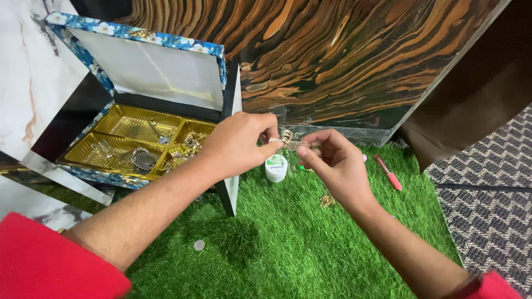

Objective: The person picks up jewelry pieces and small cosmetic items from a green mat on the floor and places them one at a time into the compartments of an open jewelry box, then closes the box lid.

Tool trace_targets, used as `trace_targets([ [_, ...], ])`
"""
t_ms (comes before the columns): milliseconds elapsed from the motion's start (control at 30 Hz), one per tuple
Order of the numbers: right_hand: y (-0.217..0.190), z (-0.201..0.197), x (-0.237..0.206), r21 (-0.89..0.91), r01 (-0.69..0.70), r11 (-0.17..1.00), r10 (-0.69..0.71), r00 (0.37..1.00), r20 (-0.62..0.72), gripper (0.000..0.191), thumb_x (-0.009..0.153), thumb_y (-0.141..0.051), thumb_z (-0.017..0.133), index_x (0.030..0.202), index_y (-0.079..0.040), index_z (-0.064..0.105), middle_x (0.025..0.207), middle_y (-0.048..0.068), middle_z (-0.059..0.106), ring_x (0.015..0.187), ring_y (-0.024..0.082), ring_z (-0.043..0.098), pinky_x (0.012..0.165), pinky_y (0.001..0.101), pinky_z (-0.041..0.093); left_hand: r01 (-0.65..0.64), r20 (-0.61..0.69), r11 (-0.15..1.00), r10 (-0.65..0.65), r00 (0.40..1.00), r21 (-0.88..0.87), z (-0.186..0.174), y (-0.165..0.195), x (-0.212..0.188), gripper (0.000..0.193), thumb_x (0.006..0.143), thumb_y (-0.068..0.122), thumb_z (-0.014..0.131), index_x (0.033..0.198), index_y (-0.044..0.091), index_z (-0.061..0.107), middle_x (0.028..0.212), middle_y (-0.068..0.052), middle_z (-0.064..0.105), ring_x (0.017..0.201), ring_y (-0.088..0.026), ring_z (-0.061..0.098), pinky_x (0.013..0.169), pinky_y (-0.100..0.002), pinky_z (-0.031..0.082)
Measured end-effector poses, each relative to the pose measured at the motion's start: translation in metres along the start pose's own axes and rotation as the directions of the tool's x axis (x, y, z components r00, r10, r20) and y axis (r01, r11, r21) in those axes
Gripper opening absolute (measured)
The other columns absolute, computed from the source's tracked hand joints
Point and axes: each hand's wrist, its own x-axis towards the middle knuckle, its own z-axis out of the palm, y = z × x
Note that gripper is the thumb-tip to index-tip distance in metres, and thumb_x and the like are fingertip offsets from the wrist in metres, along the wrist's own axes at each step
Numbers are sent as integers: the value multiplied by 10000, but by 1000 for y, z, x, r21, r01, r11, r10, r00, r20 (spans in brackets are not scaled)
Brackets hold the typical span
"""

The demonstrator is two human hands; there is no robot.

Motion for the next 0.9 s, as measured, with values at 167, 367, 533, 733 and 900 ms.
trace_targets([
  [167, -14, -1, 2, -166, 57, 984, -60, 998, -13, 193, 946, -158, 741, 1062, -26, 662, 933, 16, 725, 865, 62, 708, 753, 226, 578, 84, 94, 996, -88, 992, 41, -2, 3, 0, 238, 848, 337, 723, 866, 100, 716, 802, -89, 759, 751, -293, 741, 686, -427, 557],
  [367, -23, -3, 12, -94, 107, 990, -111, 993, -29, 181, 1006, -153, 694, 1118, -17, 651, 1008, 16, 715, 909, 57, 645, 767, 228, 534, -125, 152, 989, 112, 982, 76, -3, 7, 1, 261, 792, 336, 763, 956, 138, 719, 945, -63, 767, 903, -279, 727, 735, -452, 550],
  [533, -18, -6, 14, 51, 62, 997, -62, 998, 9, 170, 1011, -146, 663, 1126, -21, 651, 1023, 14, 717, 915, 69, 664, 801, 260, 585, -27, 104, 999, 23, 994, 42, -3, 10, 3, 294, 794, 332, 784, 952, 113, 666, 943, -45, 741, 892, -217, 745, 748, -403, 568],
  [733, -17, -2, 10, 44, 17, 999, -20, 998, 64, 215, 1006, -144, 674, 1179, -18, 652, 1068, 26, 704, 953, 84, 651, 828, 272, 564, -86, 95, 996, 87, 992, -10, -4, 11, 1, 289, 816, 319, 782, 996, 123, 670, 959, -39, 745, 879, -206, 740, 724, -393, 561],
  [900, -28, 0, 2, 7, 190, 982, -187, 960, 208, 632, 862, -178, 816, 1418, -60, 539, 1264, 39, 593, 1179, 117, 577, 976, 297, 531, -5, 92, 1000, 3, 996, 15, -4, 9, 1, 257, 833, 327, 761, 994, 141, 688, 906, -31, 755, 862, -211, 752, 731, -398, 569],
])
